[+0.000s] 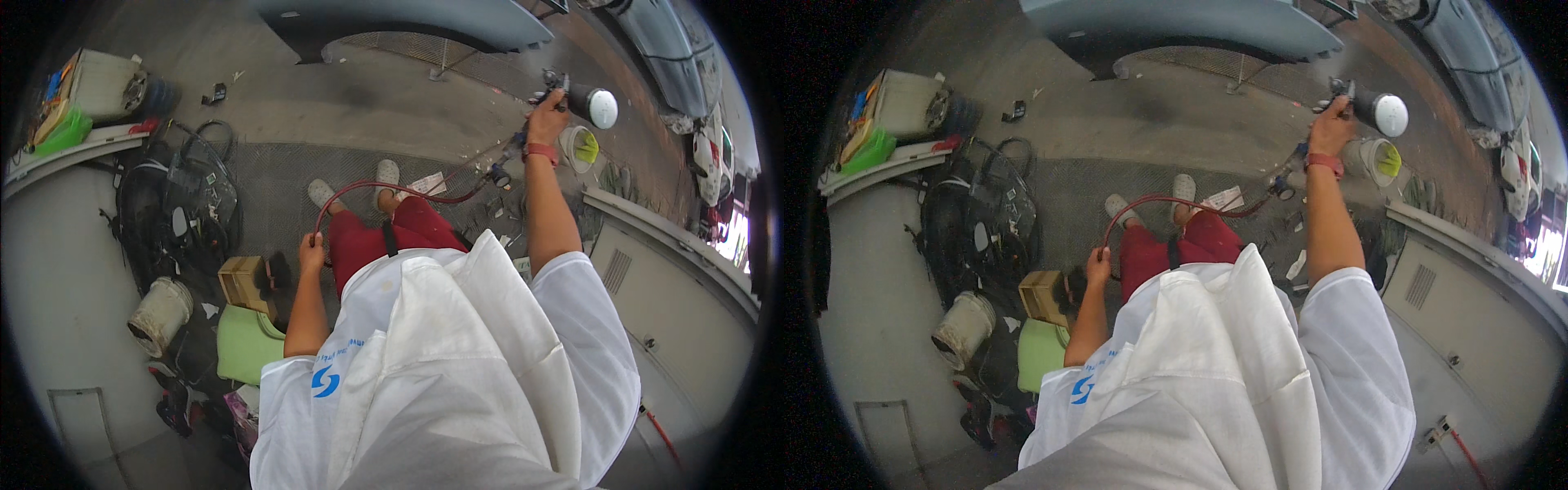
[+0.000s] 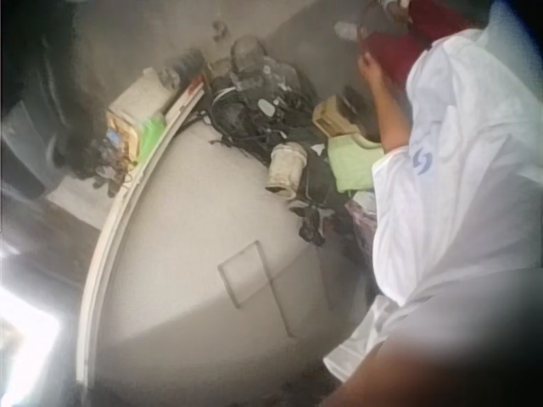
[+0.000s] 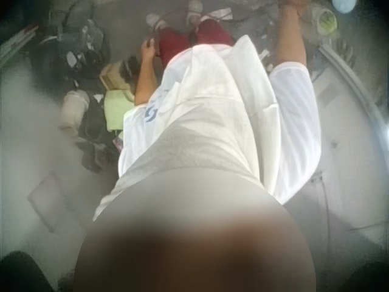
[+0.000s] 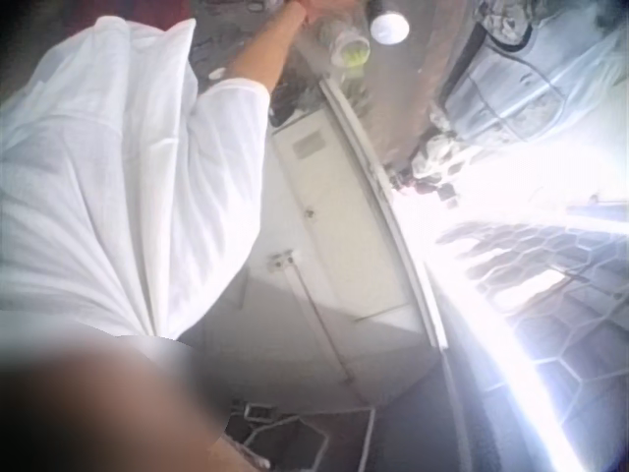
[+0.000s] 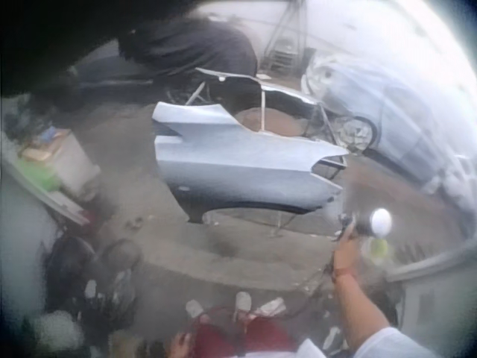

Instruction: The person uses a spray gun to apply light blue paint to a car door and a detached bumper in a workshop. They move around the parts, spraying different sections and sides to cover the surfaces evenly.

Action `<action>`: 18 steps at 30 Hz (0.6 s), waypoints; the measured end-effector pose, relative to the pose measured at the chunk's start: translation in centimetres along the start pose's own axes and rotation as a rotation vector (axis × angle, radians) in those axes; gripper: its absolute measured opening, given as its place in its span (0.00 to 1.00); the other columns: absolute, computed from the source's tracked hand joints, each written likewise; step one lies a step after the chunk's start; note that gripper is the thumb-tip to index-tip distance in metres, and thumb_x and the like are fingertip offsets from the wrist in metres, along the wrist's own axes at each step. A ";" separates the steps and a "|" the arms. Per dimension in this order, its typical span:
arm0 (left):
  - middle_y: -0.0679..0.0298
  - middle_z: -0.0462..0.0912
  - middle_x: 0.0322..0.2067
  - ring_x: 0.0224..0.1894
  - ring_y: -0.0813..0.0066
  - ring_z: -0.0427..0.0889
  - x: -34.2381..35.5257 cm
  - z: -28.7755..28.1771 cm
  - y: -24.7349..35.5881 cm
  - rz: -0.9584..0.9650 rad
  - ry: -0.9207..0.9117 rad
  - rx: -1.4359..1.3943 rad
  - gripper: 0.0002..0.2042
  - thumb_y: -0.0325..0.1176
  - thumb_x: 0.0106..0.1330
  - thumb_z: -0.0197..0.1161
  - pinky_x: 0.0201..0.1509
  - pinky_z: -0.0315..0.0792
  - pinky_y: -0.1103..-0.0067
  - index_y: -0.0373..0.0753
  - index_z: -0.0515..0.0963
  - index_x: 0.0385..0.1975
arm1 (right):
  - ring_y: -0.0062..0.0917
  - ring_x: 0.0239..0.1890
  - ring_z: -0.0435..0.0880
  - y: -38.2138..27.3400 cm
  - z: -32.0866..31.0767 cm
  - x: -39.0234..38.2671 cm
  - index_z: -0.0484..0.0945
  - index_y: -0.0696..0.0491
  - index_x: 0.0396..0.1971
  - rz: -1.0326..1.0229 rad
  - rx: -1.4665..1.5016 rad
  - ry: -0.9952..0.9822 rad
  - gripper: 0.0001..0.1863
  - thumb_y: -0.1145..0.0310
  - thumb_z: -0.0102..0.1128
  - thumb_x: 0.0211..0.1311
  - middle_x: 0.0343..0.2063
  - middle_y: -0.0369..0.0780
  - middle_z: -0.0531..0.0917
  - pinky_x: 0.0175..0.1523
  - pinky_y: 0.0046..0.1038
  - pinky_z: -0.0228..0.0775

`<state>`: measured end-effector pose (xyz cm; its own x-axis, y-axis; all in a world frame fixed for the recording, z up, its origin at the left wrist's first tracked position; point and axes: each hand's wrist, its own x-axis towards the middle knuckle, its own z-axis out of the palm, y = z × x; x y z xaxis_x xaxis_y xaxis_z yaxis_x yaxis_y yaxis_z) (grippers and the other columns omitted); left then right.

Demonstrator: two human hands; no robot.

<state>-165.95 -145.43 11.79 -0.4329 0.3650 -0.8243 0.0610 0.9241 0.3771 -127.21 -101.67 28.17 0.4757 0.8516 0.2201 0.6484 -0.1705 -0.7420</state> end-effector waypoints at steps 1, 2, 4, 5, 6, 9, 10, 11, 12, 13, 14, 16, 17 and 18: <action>0.53 0.83 0.51 0.54 0.59 0.82 -0.4 -0.3 -1.4 -0.017 0.019 -0.012 0.20 0.46 0.79 0.56 0.59 0.72 0.65 0.36 0.77 0.57 | 0.35 0.23 0.87 -0.7 1.5 -1.7 0.80 0.64 0.39 -0.057 -0.024 -0.026 0.32 0.44 0.46 0.79 0.26 0.50 0.84 0.26 0.38 0.75; 0.53 0.83 0.52 0.55 0.59 0.81 -0.8 -0.6 -3.1 -0.047 0.036 -0.027 0.20 0.45 0.80 0.54 0.60 0.72 0.65 0.35 0.77 0.57 | 0.37 0.24 0.87 -1.5 3.1 -3.8 0.80 0.64 0.39 -0.114 -0.046 -0.051 0.32 0.45 0.46 0.79 0.26 0.51 0.84 0.28 0.40 0.76; 0.53 0.82 0.51 0.53 0.60 0.81 -1.4 -1.1 -7.0 -0.095 0.079 -0.068 0.19 0.44 0.81 0.53 0.58 0.72 0.66 0.35 0.76 0.57 | 0.39 0.27 0.87 -4.0 6.6 -7.8 0.81 0.64 0.41 -0.213 -0.004 -0.125 0.32 0.45 0.47 0.79 0.26 0.51 0.83 0.33 0.40 0.76; 0.54 0.83 0.48 0.50 0.61 0.82 -1.7 -1.1 -9.2 -0.115 0.105 -0.093 0.19 0.44 0.81 0.54 0.56 0.73 0.67 0.35 0.75 0.57 | 0.39 0.28 0.87 -5.4 8.6 -10.1 0.81 0.63 0.44 -0.264 0.049 -0.169 0.31 0.45 0.47 0.78 0.26 0.50 0.84 0.35 0.39 0.76; 0.55 0.83 0.46 0.48 0.63 0.83 -2.0 -1.1 -11.4 -0.136 0.132 -0.119 0.18 0.43 0.81 0.54 0.53 0.75 0.67 0.34 0.75 0.57 | 0.37 0.29 0.85 -6.9 10.5 -12.2 0.82 0.62 0.48 -0.247 0.103 -0.216 0.30 0.46 0.49 0.78 0.26 0.49 0.84 0.37 0.38 0.76; 0.60 0.83 0.37 0.38 0.69 0.83 -2.5 -2.1 -17.4 -0.355 -0.014 -0.279 0.18 0.44 0.81 0.54 0.42 0.76 0.71 0.37 0.74 0.58 | 0.40 0.31 0.83 -11.6 16.3 -18.1 0.80 0.57 0.61 -0.246 0.262 -0.388 0.28 0.49 0.54 0.76 0.32 0.51 0.86 0.42 0.40 0.77; 0.61 0.82 0.35 0.36 0.71 0.82 -3.1 -2.3 -19.0 -0.342 0.008 -0.365 0.17 0.44 0.81 0.54 0.39 0.75 0.73 0.38 0.74 0.58 | 0.43 0.33 0.85 -13.2 18.4 -19.6 0.79 0.57 0.63 -0.274 0.267 -0.405 0.28 0.50 0.54 0.76 0.34 0.52 0.87 0.43 0.41 0.77; 0.62 0.81 0.34 0.33 0.73 0.82 -3.8 -2.3 -20.4 -0.381 0.019 -0.438 0.17 0.44 0.81 0.54 0.36 0.75 0.74 0.38 0.74 0.58 | 0.45 0.35 0.86 -14.7 20.5 -21.1 0.78 0.56 0.64 -0.352 0.310 -0.400 0.28 0.50 0.54 0.76 0.35 0.53 0.87 0.44 0.41 0.77; 0.64 0.81 0.32 0.31 0.74 0.81 -4.5 -2.4 -21.5 -0.436 0.030 -0.497 0.16 0.44 0.81 0.54 0.33 0.74 0.75 0.39 0.75 0.57 | 0.47 0.36 0.88 -16.1 22.6 -22.5 0.77 0.56 0.65 -0.380 0.321 -0.398 0.28 0.50 0.54 0.76 0.36 0.54 0.87 0.44 0.42 0.77; 0.64 0.81 0.32 0.31 0.75 0.81 -5.0 -2.7 -22.5 -0.416 0.034 -0.535 0.16 0.44 0.81 0.54 0.32 0.74 0.76 0.40 0.75 0.57 | 0.49 0.38 0.88 -17.5 24.7 -24.1 0.77 0.55 0.65 -0.421 0.349 -0.378 0.28 0.50 0.54 0.76 0.36 0.54 0.88 0.44 0.42 0.78; 0.64 0.81 0.32 0.31 0.76 0.80 -5.3 -2.8 -23.1 -0.411 0.039 -0.560 0.16 0.44 0.81 0.54 0.32 0.74 0.76 0.40 0.75 0.57 | 0.50 0.39 0.88 -18.6 26.5 -25.4 0.77 0.55 0.65 -0.454 0.379 -0.359 0.28 0.50 0.54 0.76 0.36 0.54 0.88 0.44 0.42 0.78; 0.65 0.81 0.33 0.31 0.76 0.80 -5.7 -3.2 -23.8 -0.429 0.050 -0.581 0.15 0.45 0.81 0.54 0.32 0.74 0.76 0.41 0.75 0.56 | 0.51 0.40 0.88 -20.5 29.6 -27.6 0.76 0.53 0.66 -0.529 0.367 -0.352 0.28 0.50 0.53 0.76 0.35 0.54 0.88 0.45 0.43 0.78; 0.65 0.81 0.33 0.31 0.76 0.80 -5.8 -3.4 -24.0 -0.451 0.057 -0.576 0.15 0.45 0.81 0.54 0.32 0.74 0.76 0.42 0.75 0.56 | 0.52 0.40 0.88 -21.0 30.7 -28.4 0.76 0.52 0.66 -0.560 0.361 -0.347 0.28 0.50 0.53 0.76 0.34 0.54 0.88 0.45 0.44 0.78; 0.65 0.81 0.33 0.31 0.76 0.79 -5.7 -3.6 -24.1 -0.494 0.063 -0.562 0.15 0.45 0.81 0.54 0.32 0.74 0.76 0.42 0.76 0.56 | 0.54 0.43 0.87 -21.3 31.3 -28.7 0.76 0.53 0.66 -0.516 0.344 -0.455 0.29 0.50 0.53 0.76 0.39 0.57 0.86 0.48 0.45 0.78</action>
<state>-168.20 -170.19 8.97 -0.3424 -0.0997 -0.9343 -0.6150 0.7755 0.1426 -173.33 -106.98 17.80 -0.1768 0.9142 0.3646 0.4646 0.4041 -0.7879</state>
